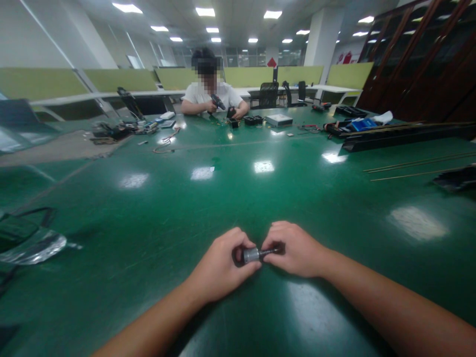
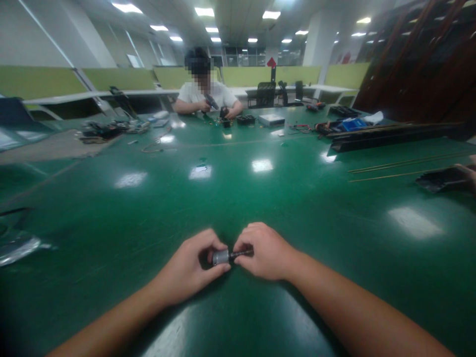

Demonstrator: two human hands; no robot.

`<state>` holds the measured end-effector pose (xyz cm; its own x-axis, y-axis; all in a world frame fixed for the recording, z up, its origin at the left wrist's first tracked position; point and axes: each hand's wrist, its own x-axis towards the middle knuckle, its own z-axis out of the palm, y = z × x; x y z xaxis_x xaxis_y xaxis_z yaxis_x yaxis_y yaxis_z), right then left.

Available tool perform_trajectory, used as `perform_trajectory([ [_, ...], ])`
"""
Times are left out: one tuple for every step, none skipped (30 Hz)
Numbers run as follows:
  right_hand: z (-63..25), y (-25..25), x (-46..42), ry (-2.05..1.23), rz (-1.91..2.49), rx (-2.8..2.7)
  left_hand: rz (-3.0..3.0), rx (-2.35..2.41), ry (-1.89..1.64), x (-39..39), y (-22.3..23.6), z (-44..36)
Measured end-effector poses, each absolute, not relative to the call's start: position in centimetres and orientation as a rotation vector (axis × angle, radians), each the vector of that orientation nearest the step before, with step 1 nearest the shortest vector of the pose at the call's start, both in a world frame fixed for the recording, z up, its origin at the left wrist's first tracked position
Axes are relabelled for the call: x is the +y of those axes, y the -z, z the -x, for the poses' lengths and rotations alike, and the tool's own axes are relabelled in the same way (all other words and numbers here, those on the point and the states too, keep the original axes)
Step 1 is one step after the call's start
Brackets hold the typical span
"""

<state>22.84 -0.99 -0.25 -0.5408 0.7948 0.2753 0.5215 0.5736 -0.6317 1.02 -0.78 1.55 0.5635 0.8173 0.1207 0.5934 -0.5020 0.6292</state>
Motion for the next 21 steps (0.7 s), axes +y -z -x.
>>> perform_trajectory([
  [-22.88, 0.24, -0.99, -0.664, 1.049, -2.263, -2.269, 1.127, -0.556, -0.76, -1.56, -1.02],
  [-22.92, 0.23, -0.98, -0.667, 1.049, -2.262, -2.271, 1.126, -0.556, -0.75, -1.56, -1.01],
  [-22.96, 0.22, -0.97, -0.669, 1.051, -2.261, -2.272, 1.127, -0.556, -0.74, -1.56, -1.00],
  [-22.99, 0.22, -0.97, -0.670, 1.051, -2.262, -2.272, 1.128, -0.555, -0.73, -1.55, -0.99],
  [-23.02, 0.21, -0.96, -0.670, 1.052, -2.262, -2.272, 1.128, -0.556, -0.73, -1.53, -0.98],
  [-23.05, 0.20, -0.95, -0.668, 1.052, -2.263, -2.274, 1.127, -0.556, -0.73, -1.52, -0.97],
  [-23.07, 0.18, -0.95, -0.666, 1.053, -2.265, -2.275, 1.126, -0.556, -0.73, -1.51, -0.97],
  [-23.08, 0.16, -0.95, -0.666, 1.053, -2.268, -2.277, 1.123, -0.556, -0.73, -1.50, -0.97],
  [-23.08, 0.14, -0.96, -0.666, 1.053, -2.271, -2.278, 1.120, -0.557, -0.72, -1.50, -0.97],
  [-23.09, 0.11, -0.97, -0.666, 1.053, -2.274, -2.279, 1.117, -0.559, -0.71, -1.50, -0.98],
  [-23.10, 0.08, -0.97, -0.666, 1.054, -2.275, -2.279, 1.116, -0.561, -0.70, -1.50, -0.98],
  [-23.12, 0.05, -0.98, -0.666, 1.055, -2.277, -2.277, 1.118, -0.562, -0.68, -1.49, -0.98],
  [-23.14, 0.01, -0.98, -0.665, 1.058, -2.278, -2.276, 1.119, -0.560, -0.65, -1.49, -0.98],
  [-23.17, -0.02, -0.99, -0.663, 1.062, -2.277, -2.275, 1.121, -0.557, -0.64, -1.49, -0.97],
  [-23.21, -0.04, -0.99, -0.662, 1.068, -2.277, -2.274, 1.122, -0.553, -0.62, -1.48, -0.96],
  [-23.25, -0.07, -1.00, -0.663, 1.073, -2.277, -2.273, 1.122, -0.550, -0.62, -1.48, -0.94],
  [-23.30, -0.09, -1.00, -0.665, 1.077, -2.275, -2.273, 1.119, -0.550, -0.62, -1.47, -0.93],
  [-23.33, -0.11, -1.00, -0.667, 1.081, -2.273, -2.274, 1.118, -0.551, -0.63, -1.47, -0.91],
  [-23.37, -0.12, -1.01, -0.669, 1.082, -2.271, -2.274, 1.117, -0.550, -0.65, -1.46, -0.90],
  [-23.40, -0.13, -1.02, -0.671, 1.080, -2.269, -2.275, 1.117, -0.549, -0.66, -1.46, -0.89],
  [-23.42, -0.13, -1.03, -0.672, 1.077, -2.266, -2.276, 1.117, -0.546, -0.67, -1.47, -0.89],
])
